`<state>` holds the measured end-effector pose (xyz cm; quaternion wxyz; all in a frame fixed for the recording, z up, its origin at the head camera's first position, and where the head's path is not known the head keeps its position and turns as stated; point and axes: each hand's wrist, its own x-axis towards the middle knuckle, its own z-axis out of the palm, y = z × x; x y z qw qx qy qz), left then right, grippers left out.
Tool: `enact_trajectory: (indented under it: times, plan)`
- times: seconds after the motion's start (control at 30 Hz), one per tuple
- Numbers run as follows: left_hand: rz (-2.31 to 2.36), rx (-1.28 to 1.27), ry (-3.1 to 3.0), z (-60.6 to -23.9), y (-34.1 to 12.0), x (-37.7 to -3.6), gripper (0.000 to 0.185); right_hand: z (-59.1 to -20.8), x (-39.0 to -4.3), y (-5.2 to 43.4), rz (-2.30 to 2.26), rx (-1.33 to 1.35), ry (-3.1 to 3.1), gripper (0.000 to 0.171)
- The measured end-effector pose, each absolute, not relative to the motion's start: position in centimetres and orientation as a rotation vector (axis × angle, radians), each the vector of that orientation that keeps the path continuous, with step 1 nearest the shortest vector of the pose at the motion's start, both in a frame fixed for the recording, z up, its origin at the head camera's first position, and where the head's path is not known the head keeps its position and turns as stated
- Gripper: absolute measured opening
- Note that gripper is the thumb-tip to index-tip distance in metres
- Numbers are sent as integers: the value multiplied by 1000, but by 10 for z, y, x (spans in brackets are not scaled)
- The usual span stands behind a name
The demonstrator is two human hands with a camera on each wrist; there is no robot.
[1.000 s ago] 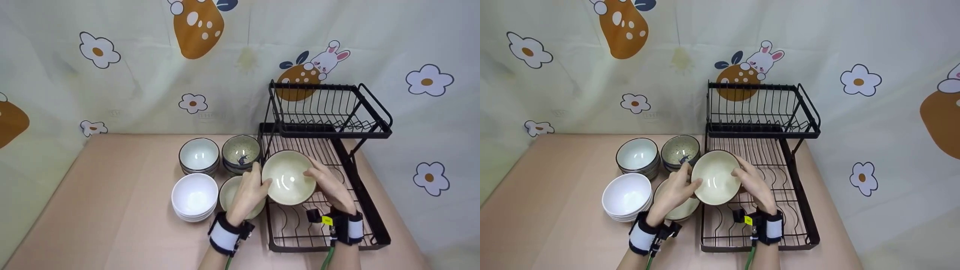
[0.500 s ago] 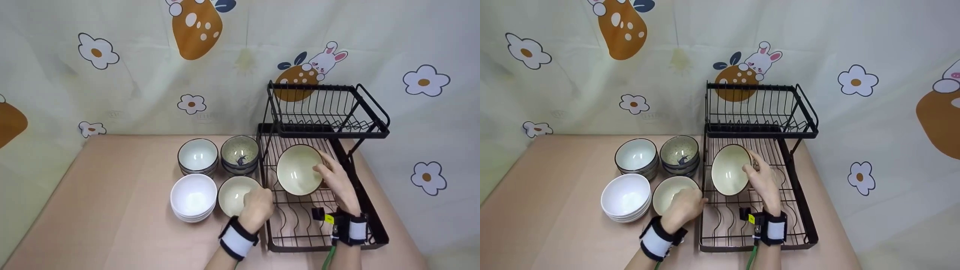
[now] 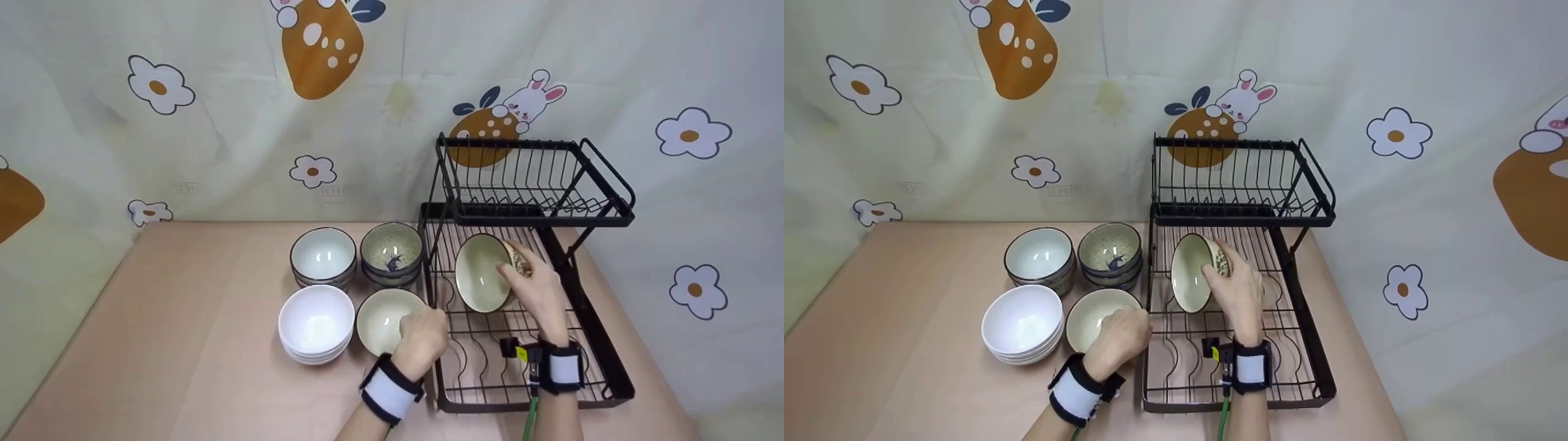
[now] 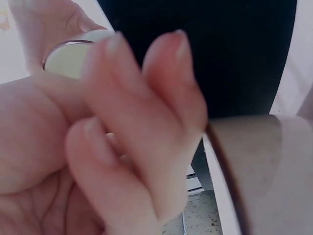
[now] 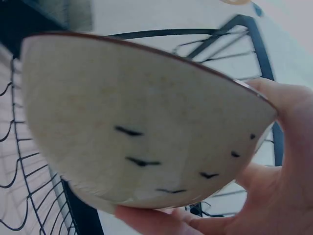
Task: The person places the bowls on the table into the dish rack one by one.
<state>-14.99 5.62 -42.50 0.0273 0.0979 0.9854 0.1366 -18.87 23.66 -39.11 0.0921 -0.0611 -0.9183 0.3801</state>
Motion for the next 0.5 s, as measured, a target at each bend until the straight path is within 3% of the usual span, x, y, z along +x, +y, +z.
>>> enact_trajectory:
  times: [0.27, 0.5]
  plan:
    - [460, 291, 3016, -424, 53, -150, 3, -403, -210, 221, 821, -98, -2695, 59]
    - [473, 280, 2977, -422, 52, -152, 6, -418, -234, 219, 499, 161, -2603, 59]
